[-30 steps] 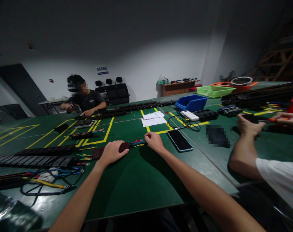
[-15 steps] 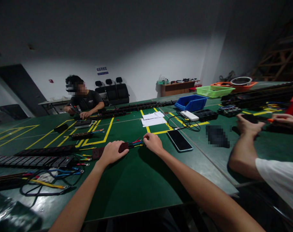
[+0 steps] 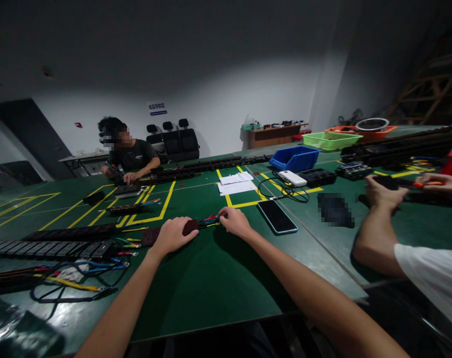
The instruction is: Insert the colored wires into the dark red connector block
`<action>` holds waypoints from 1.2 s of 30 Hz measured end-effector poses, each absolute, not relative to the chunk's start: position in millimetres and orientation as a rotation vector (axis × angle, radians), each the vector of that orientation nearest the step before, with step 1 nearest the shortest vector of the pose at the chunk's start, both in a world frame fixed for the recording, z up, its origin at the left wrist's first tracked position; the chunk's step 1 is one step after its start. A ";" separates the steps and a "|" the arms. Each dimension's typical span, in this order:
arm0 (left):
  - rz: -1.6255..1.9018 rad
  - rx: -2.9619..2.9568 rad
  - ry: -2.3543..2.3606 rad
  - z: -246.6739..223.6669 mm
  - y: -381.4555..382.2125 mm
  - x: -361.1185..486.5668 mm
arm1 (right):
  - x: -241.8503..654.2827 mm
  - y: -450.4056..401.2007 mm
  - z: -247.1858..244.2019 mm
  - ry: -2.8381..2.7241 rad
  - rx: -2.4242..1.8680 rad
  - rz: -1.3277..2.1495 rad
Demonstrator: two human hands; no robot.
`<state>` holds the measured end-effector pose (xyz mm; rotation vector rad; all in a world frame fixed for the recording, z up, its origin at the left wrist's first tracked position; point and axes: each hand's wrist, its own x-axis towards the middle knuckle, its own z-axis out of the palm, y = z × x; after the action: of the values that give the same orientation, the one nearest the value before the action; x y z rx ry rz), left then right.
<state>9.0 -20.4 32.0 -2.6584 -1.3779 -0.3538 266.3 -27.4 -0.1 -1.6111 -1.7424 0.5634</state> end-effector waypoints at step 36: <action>-0.381 -2.661 -1.341 31.1 -20.7 8.5 | 261.9 -30.9 6.7 -1.796 -1.729 0.402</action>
<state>8.5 -20.7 31.1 -2.6607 -1.3415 -0.3812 261.9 -30.9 6.7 -1.7289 -1.7959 0.4024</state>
